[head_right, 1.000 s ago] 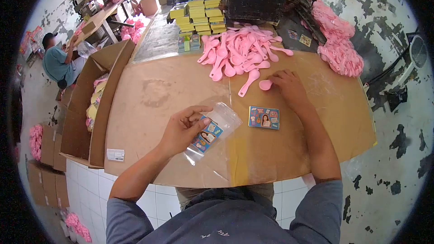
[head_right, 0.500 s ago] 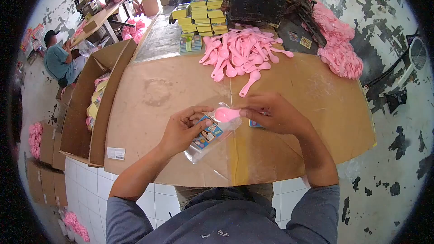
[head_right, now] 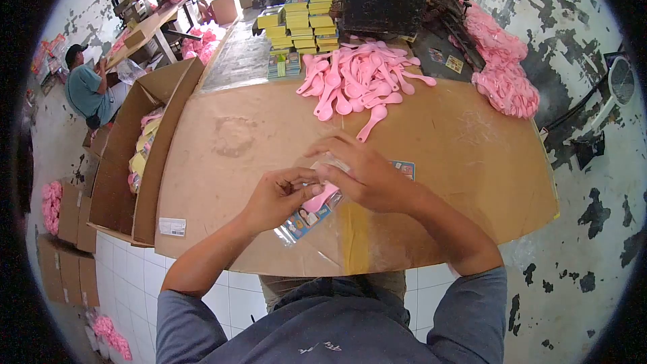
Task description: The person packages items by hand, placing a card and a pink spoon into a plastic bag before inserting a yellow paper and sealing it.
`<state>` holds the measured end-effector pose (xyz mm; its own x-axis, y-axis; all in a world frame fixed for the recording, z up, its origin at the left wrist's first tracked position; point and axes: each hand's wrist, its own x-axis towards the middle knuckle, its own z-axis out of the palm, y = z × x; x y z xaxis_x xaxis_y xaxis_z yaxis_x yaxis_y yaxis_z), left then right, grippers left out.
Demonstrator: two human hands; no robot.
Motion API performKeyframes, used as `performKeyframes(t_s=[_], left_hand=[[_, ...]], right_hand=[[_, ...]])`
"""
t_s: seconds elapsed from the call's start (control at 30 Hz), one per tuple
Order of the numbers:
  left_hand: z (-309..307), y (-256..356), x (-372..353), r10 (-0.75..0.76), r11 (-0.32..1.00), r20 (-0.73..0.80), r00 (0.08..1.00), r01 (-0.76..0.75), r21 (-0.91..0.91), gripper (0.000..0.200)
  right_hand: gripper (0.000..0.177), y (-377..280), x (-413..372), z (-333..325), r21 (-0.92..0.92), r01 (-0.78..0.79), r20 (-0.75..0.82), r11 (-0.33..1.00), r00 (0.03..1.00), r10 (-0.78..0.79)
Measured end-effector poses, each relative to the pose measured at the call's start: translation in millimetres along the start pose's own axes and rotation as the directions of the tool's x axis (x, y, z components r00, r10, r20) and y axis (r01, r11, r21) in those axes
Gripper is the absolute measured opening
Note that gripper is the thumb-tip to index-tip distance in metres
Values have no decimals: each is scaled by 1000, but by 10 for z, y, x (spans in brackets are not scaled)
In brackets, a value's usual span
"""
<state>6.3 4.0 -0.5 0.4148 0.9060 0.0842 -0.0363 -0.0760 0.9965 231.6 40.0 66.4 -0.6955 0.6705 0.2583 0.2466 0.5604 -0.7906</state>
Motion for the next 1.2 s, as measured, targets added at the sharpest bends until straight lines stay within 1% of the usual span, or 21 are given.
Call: performKeyframes(t_s=[0.03, 0.07, 0.1, 0.17, 0.27, 0.33, 0.37, 0.43, 0.47, 0.57, 0.63, 0.67, 0.73, 0.77, 0.83, 0.87, 0.93, 1.03, 1.13, 1.17, 1.2], left_hand=[[-4, -15, -7, 15, 1000, 27, 1000, -15, -27, 28], [2, -8, -15, -16, 996, 42, 999, 19, -84, 27], [7, 13, -19, -45, 989, 58, 997, 53, -138, 27], [-31, 81, -27, -74, 970, 110, 991, 97, -223, 27], [-149, 155, -35, -69, 947, 193, 979, 125, -297, 29], [-193, 112, -27, -70, 941, 229, 971, 141, -309, 30], [-207, 89, -21, -56, 944, 262, 964, 137, -300, 32], [-226, 51, -20, -31, 951, 324, 946, 128, -283, 35], [-207, 50, -27, -12, 952, 284, 959, 99, -291, 36], [-106, 115, -20, 64, 954, 141, 988, -19, -298, 40], [-48, 208, -24, 138, 953, 22, 990, -127, -276, 42], [-58, 240, -49, 157, 963, 54, 986, -140, -230, 44], [-88, 290, -119, 190, 975, 112, 975, -173, -139, 48], [-77, 316, -126, 266, 963, 139, 954, -258, -72, 51], [-53, 365, -124, 403, 905, 218, 889, -423, 51, 56], [-22, 377, -137, 388, 902, 176, 905, -412, 127, 57], [81, 365, -182, 362, 889, 79, 929, -369, 272, 58], [118, 339, -109, 389, 900, 19, 921, -384, 205, 55], [105, 362, -138, 254, 963, -41, 966, -249, 100, 47], [92, 365, -138, 246, 966, -54, 968, -240, 99, 45], [76, 369, -135, 239, 968, -66, 969, -232, 96, 42]], right_hand=[[45, 3, 9, 115, 184, -31, 6, 982, 1000, 30], [50, 21, 13, 179, 362, -60, 15, 930, 998, 58], [52, 59, 27, 194, 537, -56, 61, 842, 998, 28], [60, 118, 81, 200, 817, -78, 136, 572, 989, -58], [49, 125, 133, -73, 762, -41, 123, 647, 989, -82], [38, 41, 110, -130, 458, 12, 200, 889, 973, -116], [35, -4, 95, -146, 279, 50, 239, 959, 964, -120], [25, -79, 94, -130, 146, 190, 154, 971, 965, -212], [21, -118, 94, -127, 76, 253, 116, 964, 958, -261], [22, -288, 71, -212, 62, 325, 18, 944, 945, -326], [22, -492, 8, -324, -224, 369, 56, 902, 929, -366], [23, -572, -7, -361, -361, 385, 79, 850, 920, -383], [15, -670, -43, -345, -503, 305, 0, 809, 935, -353], [12, -690, -62, -331, -567, 256, -43, 783, 940, -339], [12, -651, -68, -311, -481, 140, -105, 866, 971, -216], [12, -628, -55, -304, -435, 84, -131, 896, 979, -156], [13, -588, -32, -284, -353, 90, -144, 931, 978, -149], [13, -581, 2, -236, -283, 54, -165, 958, 981, -104], [14, -538, 19, -212, -258, 33, -164, 966, 983, -78], [15, -502, 22, -200, -253, 31, -159, 967, 985, -73], [17, -446, 37, -150, -320, 76, -236, 944, 959, -157]])
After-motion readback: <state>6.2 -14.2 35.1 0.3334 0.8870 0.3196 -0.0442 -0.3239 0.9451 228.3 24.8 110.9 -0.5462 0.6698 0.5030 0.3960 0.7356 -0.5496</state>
